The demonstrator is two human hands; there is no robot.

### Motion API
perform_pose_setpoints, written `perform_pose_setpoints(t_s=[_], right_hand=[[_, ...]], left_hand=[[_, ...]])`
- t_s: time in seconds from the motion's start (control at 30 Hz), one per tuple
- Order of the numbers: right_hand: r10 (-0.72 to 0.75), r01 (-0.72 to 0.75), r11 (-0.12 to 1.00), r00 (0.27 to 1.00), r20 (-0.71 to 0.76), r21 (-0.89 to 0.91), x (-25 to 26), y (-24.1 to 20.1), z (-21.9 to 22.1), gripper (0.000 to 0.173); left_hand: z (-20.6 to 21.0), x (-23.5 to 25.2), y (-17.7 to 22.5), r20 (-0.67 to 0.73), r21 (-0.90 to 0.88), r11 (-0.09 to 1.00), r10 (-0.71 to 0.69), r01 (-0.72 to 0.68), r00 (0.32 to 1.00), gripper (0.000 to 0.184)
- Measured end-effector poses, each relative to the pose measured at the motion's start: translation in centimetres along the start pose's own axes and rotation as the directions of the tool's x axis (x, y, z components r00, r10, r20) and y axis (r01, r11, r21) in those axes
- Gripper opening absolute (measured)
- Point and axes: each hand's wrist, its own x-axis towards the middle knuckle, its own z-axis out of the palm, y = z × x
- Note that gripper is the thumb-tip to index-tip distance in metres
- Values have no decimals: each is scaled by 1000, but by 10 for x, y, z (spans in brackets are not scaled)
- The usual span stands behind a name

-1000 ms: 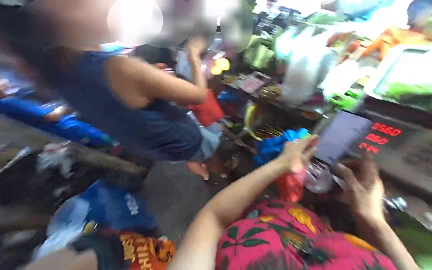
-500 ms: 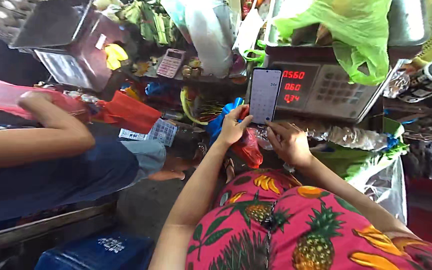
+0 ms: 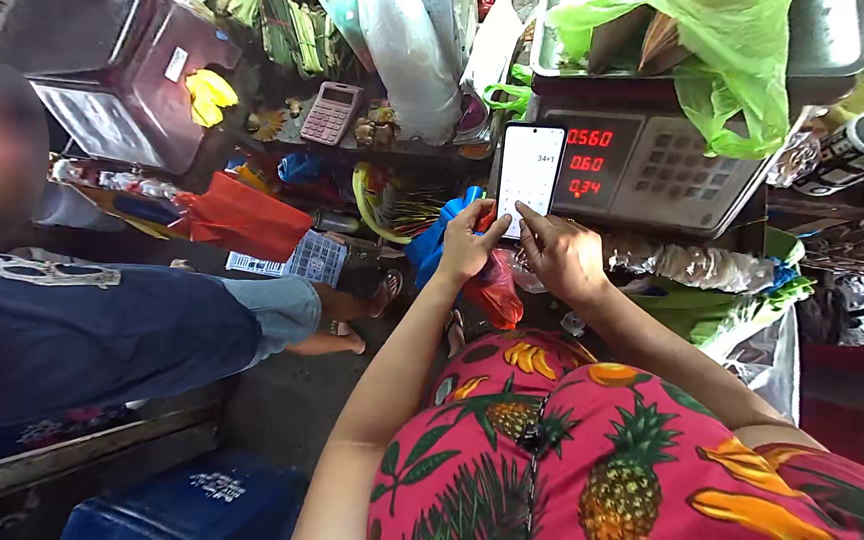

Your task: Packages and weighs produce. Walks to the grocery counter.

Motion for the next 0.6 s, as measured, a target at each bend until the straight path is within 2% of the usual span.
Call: perform_pose_setpoints(t_s=[0.13, 0.27, 0.4, 0.6], right_hand=[[-28, 36, 997, 992, -121, 67, -16, 0, -7, 34], [23, -21, 1000, 995, -99, 20, -27, 7, -4, 36], [28, -27, 1000, 996, -86, 13, -28, 7, -4, 36], [-29, 36, 997, 994, -105, 65, -26, -2, -8, 37]], left_hand=[[8, 4, 9, -93, 133, 985, -94, 106, 991, 35], [9, 3, 4, -103, 131, 991, -26, 39, 994, 34], [5, 1, -3, -35, 63, 997, 46, -44, 998, 29], [7, 3, -4, -64, 123, 992, 22, -14, 998, 31]])
